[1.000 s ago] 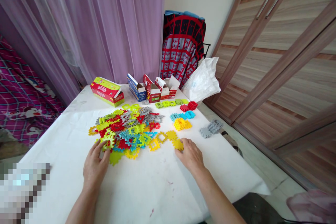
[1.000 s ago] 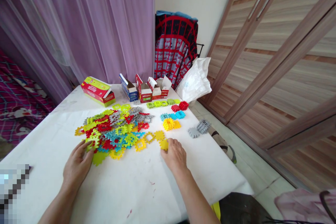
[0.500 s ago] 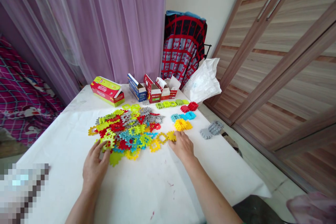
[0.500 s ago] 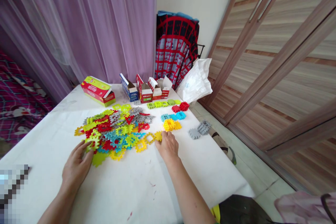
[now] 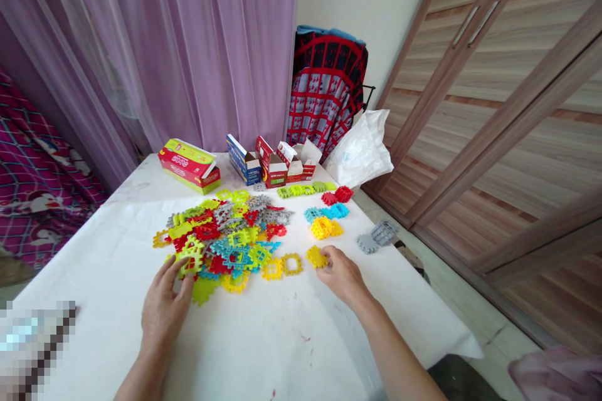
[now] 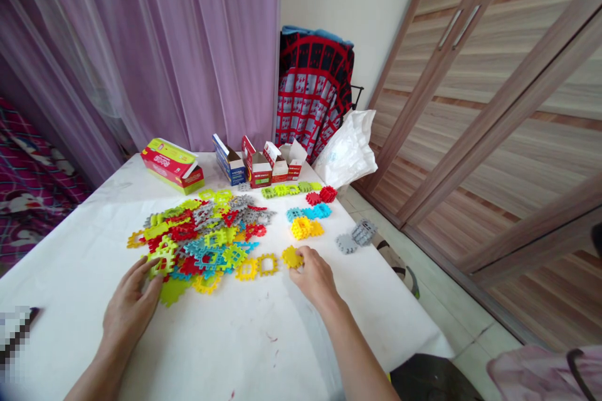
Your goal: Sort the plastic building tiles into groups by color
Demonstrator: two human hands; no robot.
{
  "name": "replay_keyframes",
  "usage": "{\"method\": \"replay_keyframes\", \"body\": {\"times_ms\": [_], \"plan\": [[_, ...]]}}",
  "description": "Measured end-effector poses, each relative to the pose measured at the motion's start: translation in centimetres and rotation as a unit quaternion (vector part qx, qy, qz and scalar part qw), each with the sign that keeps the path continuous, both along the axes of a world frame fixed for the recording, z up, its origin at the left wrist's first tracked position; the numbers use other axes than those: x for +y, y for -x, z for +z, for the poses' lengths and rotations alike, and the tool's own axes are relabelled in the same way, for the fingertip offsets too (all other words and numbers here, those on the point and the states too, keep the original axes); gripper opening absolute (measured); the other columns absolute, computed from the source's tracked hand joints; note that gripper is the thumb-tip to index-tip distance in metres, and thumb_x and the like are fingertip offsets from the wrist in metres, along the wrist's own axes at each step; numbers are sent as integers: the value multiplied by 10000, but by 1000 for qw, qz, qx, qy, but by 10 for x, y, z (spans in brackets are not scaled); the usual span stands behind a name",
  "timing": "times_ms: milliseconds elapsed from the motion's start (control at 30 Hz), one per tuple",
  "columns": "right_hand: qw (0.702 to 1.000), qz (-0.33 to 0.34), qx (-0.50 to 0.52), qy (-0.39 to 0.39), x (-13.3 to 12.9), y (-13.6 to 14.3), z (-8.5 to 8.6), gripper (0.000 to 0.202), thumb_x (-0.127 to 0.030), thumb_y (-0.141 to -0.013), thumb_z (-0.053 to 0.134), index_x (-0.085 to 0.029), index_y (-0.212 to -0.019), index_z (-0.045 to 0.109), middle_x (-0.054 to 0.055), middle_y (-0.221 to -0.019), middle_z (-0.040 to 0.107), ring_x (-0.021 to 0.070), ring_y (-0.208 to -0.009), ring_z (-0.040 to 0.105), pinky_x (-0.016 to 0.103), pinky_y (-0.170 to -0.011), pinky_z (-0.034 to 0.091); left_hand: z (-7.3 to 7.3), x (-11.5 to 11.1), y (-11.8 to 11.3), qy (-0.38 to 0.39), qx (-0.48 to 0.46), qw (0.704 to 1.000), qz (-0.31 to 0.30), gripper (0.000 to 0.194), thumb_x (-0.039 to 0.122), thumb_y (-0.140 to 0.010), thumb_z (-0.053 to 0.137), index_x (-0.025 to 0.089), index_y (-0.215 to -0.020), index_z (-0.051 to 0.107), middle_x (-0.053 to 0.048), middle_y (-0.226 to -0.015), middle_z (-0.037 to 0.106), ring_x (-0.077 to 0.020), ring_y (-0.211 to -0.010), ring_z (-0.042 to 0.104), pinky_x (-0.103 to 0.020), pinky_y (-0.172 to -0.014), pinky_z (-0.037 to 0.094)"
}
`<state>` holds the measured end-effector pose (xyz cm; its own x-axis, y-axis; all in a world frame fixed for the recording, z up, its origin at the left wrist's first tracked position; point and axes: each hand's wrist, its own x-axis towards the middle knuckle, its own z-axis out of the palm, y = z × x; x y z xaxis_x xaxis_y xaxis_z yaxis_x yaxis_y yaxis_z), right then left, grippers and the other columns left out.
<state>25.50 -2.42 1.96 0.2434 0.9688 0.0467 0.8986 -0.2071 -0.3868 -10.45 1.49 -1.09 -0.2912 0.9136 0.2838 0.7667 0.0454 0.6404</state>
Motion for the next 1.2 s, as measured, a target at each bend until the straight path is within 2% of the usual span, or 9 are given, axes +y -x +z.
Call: {"method": "replay_keyframes", "body": {"times_ms": [133,233,333,500,700,867,1000,1100,1200], "plan": [[997,-75,-23,-12,7,-51,18,331,-286,-797,607,-210,-1113,546,43,-1068,669,188,-906,642,266,-762,447,3,0,-1,24,8,1000,1,445,483,-827,461,236,-1134,670,-63,-1363,562,-175,-762,648,-303,-695,535],[986,-131,-95,35,36,-81,35,399,-356,-837,574,-193,-1196,512,94,-1161,647,240,-1030,624,306,-789,450,5,-1,-1,34,10,999,0,462,484,-829,455,222,-1150,662,-75,-1374,552,-188,-778,653,-325,-735,537],[978,-140,-125,94,67,-95,41,427,-352,-831,589,-172,-1211,515,148,-1202,628,274,-1078,613,341,-807,455,4,-1,0,28,9,1000,7,444,479,-834,461,227,-1139,663,-76,-1369,555,-194,-797,657,-324,-718,541],[974,-137,-126,126,92,-103,32,425,-311,-803,643,-130,-1174,542,199,-1189,633,291,-1093,609,356,-823,459,4,-1,0,17,4,1000,11,401,460,-838,474,243,-1114,667,-70,-1347,569,-192,-796,658,-319,-681,542],[976,-114,-122,143,100,-110,23,436,-295,-796,650,-125,-1184,550,189,-1175,647,268,-1065,628,325,-812,463,3,0,-1,19,7,1000,16,392,475,-842,478,266,-1115,667,-57,-1346,567,-198,-808,655,-344,-726,542],[975,-100,-121,157,103,-110,20,405,-240,-766,646,-148,-1156,589,163,-1140,670,267,-1035,640,321,-789,468,1,0,2,6,3,1000,13,366,456,-830,504,284,-1104,676,-48,-1319,579,-213,-875,654,-325,-693,543],[976,-94,-122,157,102,-108,24,395,-245,-764,648,-172,-1150,612,139,-1125,677,264,-1028,641,319,-791,471,2,0,0,10,4,1000,18,374,458,-835,490,276,-1103,677,-48,-1327,577,-212,-863,653,-324,-689,544],[977,-99,-122,146,97,-105,33,377,-242,-783,626,-157,-1150,622,158,-1131,669,281,-1027,637,334,-792,472,3,0,-1,20,6,1000,18,396,464,-837,479,258,-1114,672,-57,-1340,569,-215,-867,655,-321,-689,544],[980,-103,-128,114,84,-91,42,340,-215,-834,550,-171,-1163,622,159,-1191,635,282,-1055,619,347,-813,463,3,1,-1,16,5,1000,9,406,463,-833,479,242,-1114,672,-66,-1348,562,-214,-882,656,-313,-688,542]]}}
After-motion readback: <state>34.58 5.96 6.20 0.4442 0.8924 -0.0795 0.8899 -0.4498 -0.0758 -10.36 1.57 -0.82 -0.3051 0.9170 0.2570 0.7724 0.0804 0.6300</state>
